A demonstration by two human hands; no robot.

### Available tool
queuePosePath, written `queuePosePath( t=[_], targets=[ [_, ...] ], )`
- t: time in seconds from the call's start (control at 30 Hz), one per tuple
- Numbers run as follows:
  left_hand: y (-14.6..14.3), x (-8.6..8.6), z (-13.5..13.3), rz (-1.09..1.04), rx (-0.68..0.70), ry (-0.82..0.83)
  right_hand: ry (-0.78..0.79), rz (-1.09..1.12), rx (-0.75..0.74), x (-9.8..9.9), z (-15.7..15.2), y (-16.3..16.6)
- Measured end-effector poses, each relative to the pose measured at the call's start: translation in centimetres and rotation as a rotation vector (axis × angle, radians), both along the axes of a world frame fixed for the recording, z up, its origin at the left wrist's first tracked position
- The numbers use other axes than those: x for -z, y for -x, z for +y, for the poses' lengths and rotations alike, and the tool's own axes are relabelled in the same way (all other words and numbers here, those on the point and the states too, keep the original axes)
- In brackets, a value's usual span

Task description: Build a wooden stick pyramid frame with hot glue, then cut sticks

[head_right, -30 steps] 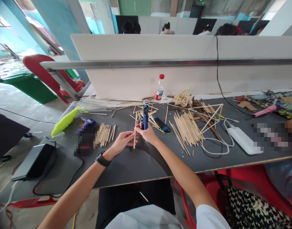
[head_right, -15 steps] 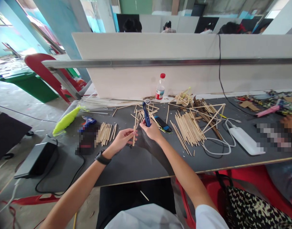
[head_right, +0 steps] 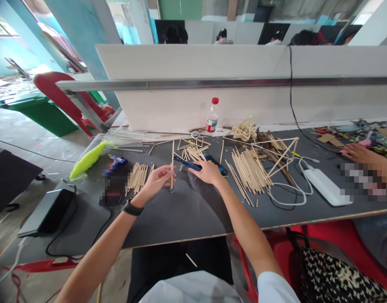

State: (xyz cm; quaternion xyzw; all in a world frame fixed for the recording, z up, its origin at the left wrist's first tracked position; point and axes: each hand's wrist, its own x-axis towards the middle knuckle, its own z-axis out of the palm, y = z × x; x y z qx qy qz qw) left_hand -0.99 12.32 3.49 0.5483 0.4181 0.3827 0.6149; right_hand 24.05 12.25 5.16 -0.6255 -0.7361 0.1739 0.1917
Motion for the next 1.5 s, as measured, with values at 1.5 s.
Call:
queuePosePath(
  t=[1.5],
  targets=[
    [0.6,1.0,0.3,0.129,0.118,0.048,0.064,-0.032,-0.15,-2.0,-1.2,0.4]
  ],
)
